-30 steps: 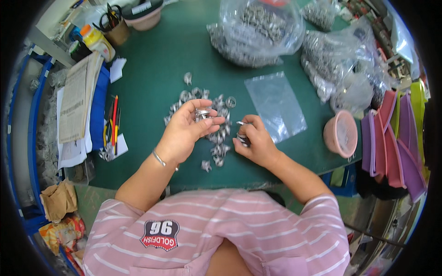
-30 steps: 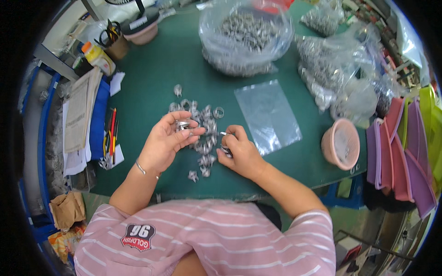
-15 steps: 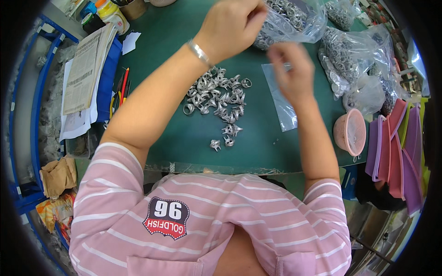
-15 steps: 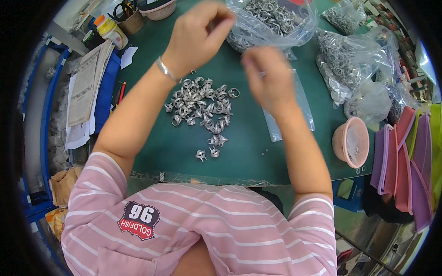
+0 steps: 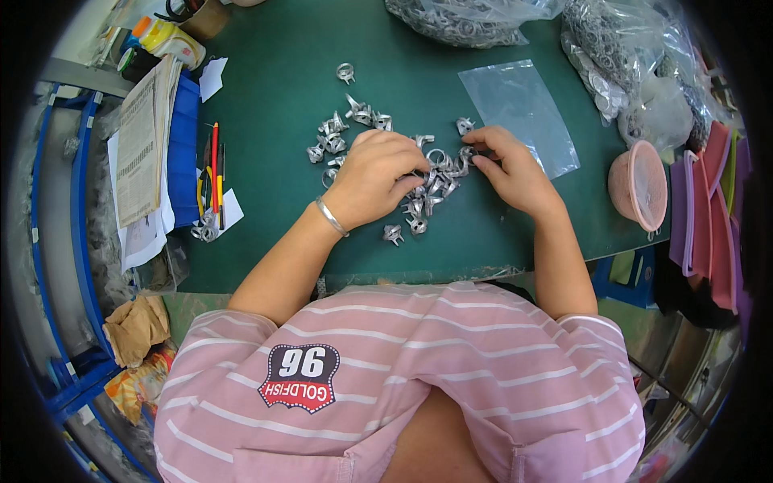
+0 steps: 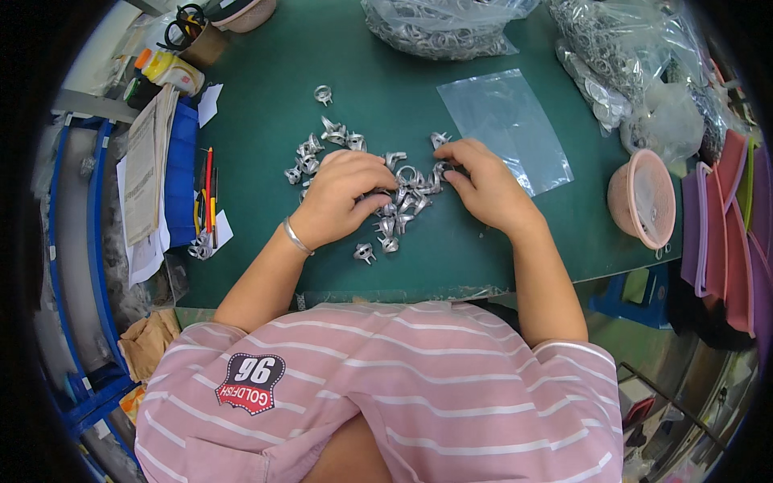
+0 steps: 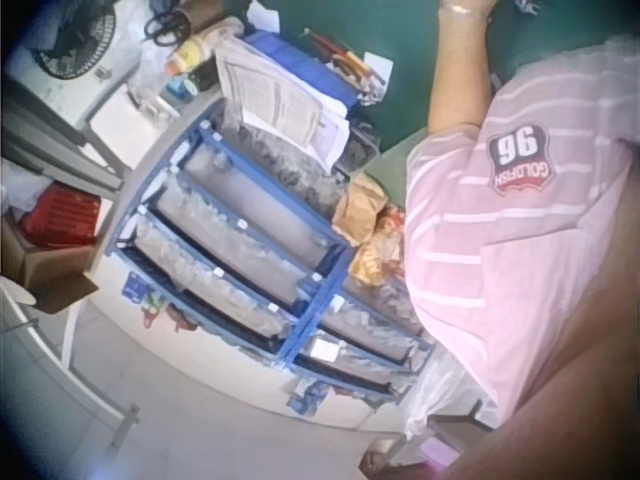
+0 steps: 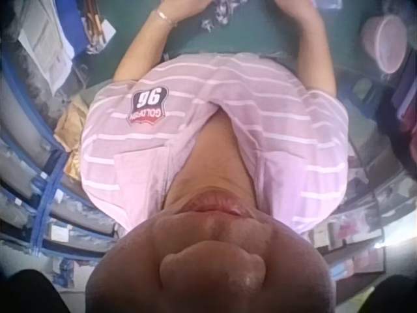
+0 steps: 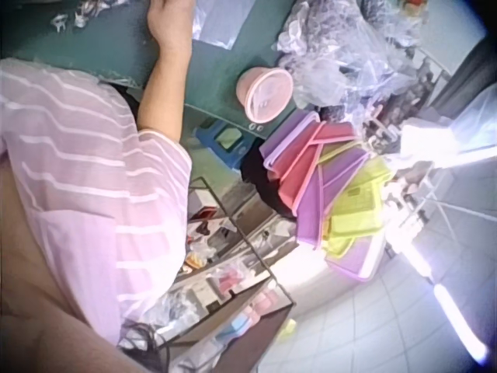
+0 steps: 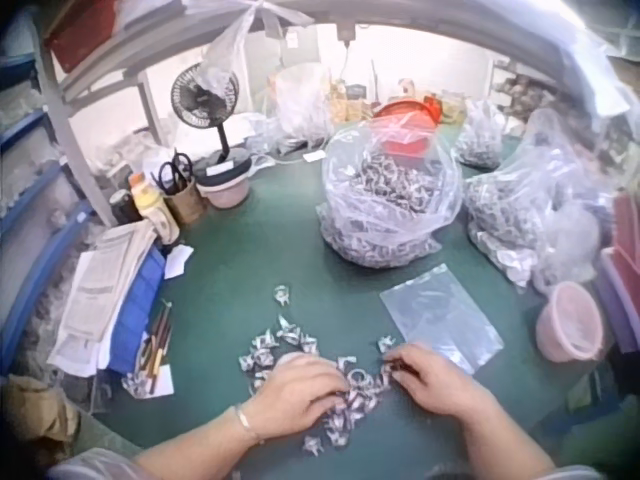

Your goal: The person picks up metal rings from a pile on the workstation, counts them one by one, and places them into a clear plastic bag.

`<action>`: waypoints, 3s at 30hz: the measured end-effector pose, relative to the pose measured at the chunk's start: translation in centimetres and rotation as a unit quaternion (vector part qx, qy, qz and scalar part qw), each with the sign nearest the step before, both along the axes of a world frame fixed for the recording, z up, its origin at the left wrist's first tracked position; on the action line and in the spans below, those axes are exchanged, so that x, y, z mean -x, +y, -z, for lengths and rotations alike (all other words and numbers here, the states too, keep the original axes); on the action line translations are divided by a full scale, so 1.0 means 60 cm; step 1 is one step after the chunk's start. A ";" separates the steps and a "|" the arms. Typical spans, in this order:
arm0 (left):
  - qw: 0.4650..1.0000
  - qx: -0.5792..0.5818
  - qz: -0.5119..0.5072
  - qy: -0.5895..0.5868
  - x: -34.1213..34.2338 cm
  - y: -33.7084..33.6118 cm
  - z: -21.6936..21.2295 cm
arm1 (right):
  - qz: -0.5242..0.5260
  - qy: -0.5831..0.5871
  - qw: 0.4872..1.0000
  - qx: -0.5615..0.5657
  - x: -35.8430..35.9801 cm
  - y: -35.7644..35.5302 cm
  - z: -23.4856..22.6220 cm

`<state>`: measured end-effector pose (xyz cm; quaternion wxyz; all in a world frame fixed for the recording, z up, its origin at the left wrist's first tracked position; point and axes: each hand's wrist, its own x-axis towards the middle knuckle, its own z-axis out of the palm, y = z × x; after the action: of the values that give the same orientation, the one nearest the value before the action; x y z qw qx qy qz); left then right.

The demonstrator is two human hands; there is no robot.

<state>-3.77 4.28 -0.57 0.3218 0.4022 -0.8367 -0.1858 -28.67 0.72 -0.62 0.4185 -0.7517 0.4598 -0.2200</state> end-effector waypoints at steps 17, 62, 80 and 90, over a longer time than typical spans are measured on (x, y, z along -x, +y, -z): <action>0.937 -0.120 -0.141 0.295 -0.028 0.051 0.002 | 0.101 -0.360 0.897 -0.236 0.018 0.023 0.020; 0.960 -0.080 -0.209 0.169 -0.048 0.059 0.003 | -0.279 -0.027 0.936 0.212 -0.031 -0.031 0.015; 0.959 -0.095 -0.203 0.173 -0.046 0.066 0.001 | -0.301 0.068 0.894 0.325 -0.050 -0.006 0.020; 0.957 -0.098 -0.206 0.177 -0.049 0.069 -0.002 | -0.275 0.032 0.884 0.377 -0.050 -0.019 0.041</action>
<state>-0.84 8.44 -0.45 0.4546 0.5566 -0.6430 -0.2648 -25.69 -0.42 -3.10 0.1320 -0.9556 0.1304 -0.2290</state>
